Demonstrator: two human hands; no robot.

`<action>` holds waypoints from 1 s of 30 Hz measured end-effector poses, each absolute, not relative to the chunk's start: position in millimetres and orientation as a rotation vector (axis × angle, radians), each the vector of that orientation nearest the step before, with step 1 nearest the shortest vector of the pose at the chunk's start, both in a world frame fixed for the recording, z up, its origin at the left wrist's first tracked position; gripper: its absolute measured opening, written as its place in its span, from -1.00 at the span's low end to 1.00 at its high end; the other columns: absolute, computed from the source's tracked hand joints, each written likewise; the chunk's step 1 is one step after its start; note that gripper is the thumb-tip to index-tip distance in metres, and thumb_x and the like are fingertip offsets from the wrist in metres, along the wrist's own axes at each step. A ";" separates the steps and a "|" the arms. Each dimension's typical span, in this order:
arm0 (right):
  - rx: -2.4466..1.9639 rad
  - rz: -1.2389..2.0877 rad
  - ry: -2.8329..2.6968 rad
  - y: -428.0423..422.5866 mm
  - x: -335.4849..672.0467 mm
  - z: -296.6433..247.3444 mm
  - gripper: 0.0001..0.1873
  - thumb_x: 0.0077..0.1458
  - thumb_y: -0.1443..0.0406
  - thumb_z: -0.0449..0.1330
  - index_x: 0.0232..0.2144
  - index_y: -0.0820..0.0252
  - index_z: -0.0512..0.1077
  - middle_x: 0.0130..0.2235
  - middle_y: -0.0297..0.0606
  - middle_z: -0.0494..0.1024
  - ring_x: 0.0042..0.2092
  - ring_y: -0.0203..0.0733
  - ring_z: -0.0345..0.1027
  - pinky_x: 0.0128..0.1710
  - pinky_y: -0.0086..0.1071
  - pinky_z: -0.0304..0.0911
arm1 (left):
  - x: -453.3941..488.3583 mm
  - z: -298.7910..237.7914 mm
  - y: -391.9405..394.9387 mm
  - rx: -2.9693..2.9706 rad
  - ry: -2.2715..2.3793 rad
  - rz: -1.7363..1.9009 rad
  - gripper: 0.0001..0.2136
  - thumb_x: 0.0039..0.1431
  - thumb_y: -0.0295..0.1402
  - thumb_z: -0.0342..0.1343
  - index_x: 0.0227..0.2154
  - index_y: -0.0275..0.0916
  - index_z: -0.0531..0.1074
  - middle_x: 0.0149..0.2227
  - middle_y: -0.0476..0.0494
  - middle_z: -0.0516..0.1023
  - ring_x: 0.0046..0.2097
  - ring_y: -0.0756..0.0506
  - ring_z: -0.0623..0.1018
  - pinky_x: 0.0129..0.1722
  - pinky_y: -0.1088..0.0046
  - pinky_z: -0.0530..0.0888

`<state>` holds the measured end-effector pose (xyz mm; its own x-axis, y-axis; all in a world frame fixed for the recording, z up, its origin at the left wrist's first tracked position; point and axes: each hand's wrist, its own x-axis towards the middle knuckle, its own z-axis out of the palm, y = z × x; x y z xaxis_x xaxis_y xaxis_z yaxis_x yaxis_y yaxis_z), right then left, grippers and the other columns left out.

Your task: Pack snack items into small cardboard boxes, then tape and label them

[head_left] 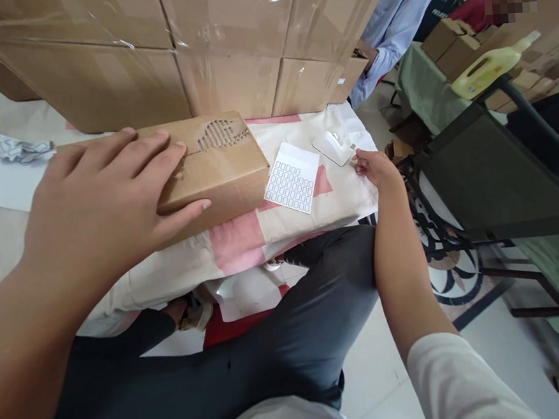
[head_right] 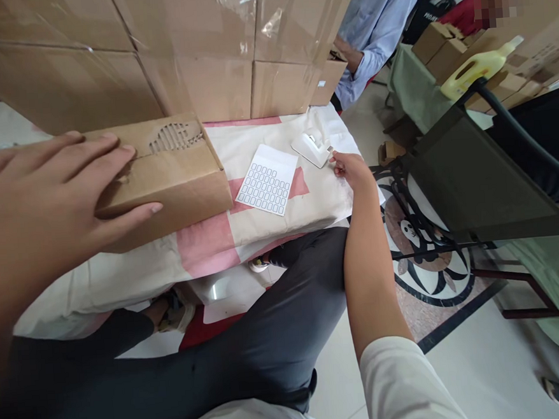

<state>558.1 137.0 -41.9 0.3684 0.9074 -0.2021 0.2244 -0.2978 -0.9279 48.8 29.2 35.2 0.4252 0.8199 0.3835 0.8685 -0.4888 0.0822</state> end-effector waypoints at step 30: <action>-1.670 0.819 -1.138 123.2 556.1 -43.7 -0.80 -0.05 0.22 0.38 -0.49 0.16 0.45 -0.57 -0.43 0.26 -0.51 -0.37 0.13 -0.50 -0.49 0.16 | 50.6 33.7 30.5 -2.540 -1.516 -0.566 -0.27 0.35 0.14 -0.25 0.33 -0.31 0.25 0.35 -0.41 0.32 0.38 -0.55 0.26 0.32 -0.16 0.18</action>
